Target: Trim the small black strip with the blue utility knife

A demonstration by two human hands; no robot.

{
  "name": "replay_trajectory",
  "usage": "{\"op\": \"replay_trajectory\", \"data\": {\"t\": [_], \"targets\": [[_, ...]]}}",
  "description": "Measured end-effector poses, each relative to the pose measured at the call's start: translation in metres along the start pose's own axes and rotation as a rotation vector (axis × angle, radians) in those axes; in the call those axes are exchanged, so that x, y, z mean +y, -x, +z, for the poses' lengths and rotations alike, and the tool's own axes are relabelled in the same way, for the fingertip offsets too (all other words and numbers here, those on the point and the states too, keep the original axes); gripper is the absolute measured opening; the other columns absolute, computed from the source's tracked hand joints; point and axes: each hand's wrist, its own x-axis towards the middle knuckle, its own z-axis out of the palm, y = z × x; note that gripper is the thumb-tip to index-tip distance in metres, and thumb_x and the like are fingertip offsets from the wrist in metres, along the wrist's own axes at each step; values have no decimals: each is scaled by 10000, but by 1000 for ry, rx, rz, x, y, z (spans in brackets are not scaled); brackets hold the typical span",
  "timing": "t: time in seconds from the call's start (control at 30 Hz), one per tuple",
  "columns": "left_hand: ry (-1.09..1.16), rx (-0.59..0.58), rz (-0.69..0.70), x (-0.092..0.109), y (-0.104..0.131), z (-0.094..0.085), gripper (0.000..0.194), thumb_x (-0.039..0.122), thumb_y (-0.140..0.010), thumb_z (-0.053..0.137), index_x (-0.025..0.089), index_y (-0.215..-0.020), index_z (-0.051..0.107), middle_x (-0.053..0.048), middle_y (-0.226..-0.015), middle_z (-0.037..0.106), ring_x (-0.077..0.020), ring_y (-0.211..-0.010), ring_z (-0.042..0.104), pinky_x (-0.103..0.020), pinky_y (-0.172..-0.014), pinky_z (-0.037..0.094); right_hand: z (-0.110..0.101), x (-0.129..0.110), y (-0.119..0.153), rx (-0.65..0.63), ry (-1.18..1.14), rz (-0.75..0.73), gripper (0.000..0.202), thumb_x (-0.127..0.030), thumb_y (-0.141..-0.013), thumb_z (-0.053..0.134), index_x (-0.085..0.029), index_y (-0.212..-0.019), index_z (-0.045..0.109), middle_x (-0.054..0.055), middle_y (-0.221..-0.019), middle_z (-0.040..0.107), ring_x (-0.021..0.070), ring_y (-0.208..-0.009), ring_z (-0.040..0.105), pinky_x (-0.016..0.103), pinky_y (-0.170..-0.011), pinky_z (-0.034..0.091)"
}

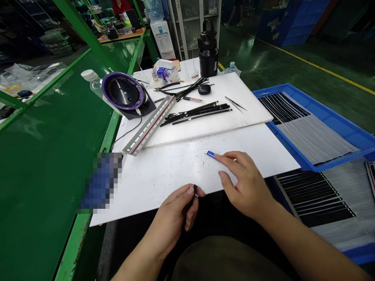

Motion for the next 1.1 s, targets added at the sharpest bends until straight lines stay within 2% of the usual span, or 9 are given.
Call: {"op": "replay_trajectory", "data": {"t": [0.13, 0.33, 0.4, 0.47, 0.57, 0.63, 0.77, 0.93, 1.1], "targets": [[-59, -30, 41, -2, 1, -2, 361, 445, -929, 463, 176, -689, 485, 57, -551, 276, -79, -474, 237, -201, -437, 187, 6, 31, -8, -70, 289, 21, 481, -193, -903, 534, -103, -1374, 500, 152, -1083, 575, 319, -1018, 490, 528, -884, 452], [-174, -27, -94, -2, 9, -12, 325, 479, -877, 596, 176, -776, 534, 7, -749, 442, -92, -652, 392, -171, -565, 336, 7, 33, -6, -50, 179, 101, 417, -189, -967, 381, -102, -1359, 492, 143, -1049, 554, 257, -907, 553, 432, -767, 513], [-229, -37, -121, -7, 10, -19, 357, 501, -902, 541, 169, -771, 552, 26, -669, 383, -85, -592, 356, -175, -518, 291, -1, 16, 5, -49, -80, 268, 400, -262, -1003, 345, -154, -1367, 474, 94, -976, 575, 195, -772, 580, 357, -675, 515], [-230, -85, -130, -13, 9, -26, 402, 510, -927, 468, 162, -745, 557, 51, -592, 282, -75, -508, 268, -192, -454, 195, -8, -1, 22, -173, -516, 537, 381, -334, -1018, 334, -204, -1338, 495, 6, -752, 558, 131, -554, 506, 279, -532, 449], [-31, -63, -173, -21, 7, -31, 373, 482, -920, 453, 167, -744, 548, 67, -563, 244, -61, -456, 181, -197, -424, 121, -13, -16, 49, -392, -962, 772, 369, -319, -994, 398, -246, -1345, 492, 8, -877, 594, 69, -483, 402, 232, -463, 348], [87, 3, -208, -25, 8, -30, 338, 464, -917, 452, 175, -773, 552, 73, -548, 255, -55, -439, 141, -194, -413, 96, -11, -17, 62, -436, -984, 747, 407, -309, -999, 404, -281, -1405, 435, 15, -976, 586, 64, -518, 410, 229, -484, 350], [87, 128, -143, -26, 13, -26, 301, 441, -913, 478, 177, -790, 553, 60, -551, 332, -56, -438, 194, -189, -416, 142, -2, -12, 72, -444, -645, 545, 452, -321, -1019, 350, -272, -1468, 376, -13, -774, 547, 123, -577, 460, 258, -539, 402], [-167, 223, -45, -32, 13, -19, 365, 494, -900, 502, 184, -706, 514, 42, -525, 389, -85, -445, 305, -216, -433, 234, 17, -16, 79, -408, -335, 324, 506, -227, -978, 360, -214, -1484, 356, 81, -1083, 645, 222, -911, 617, 392, -823, 501], [-341, 369, 14, -47, 9, -10, 428, 504, -911, 494, 192, -621, 451, 29, -541, 410, -107, -497, 365, -228, -482, 315, 32, -28, 86, -473, -230, 336, 507, -216, -969, 358, -147, -1472, 349, 143, -1262, 581, 274, -1069, 592, 445, -885, 500]]}}
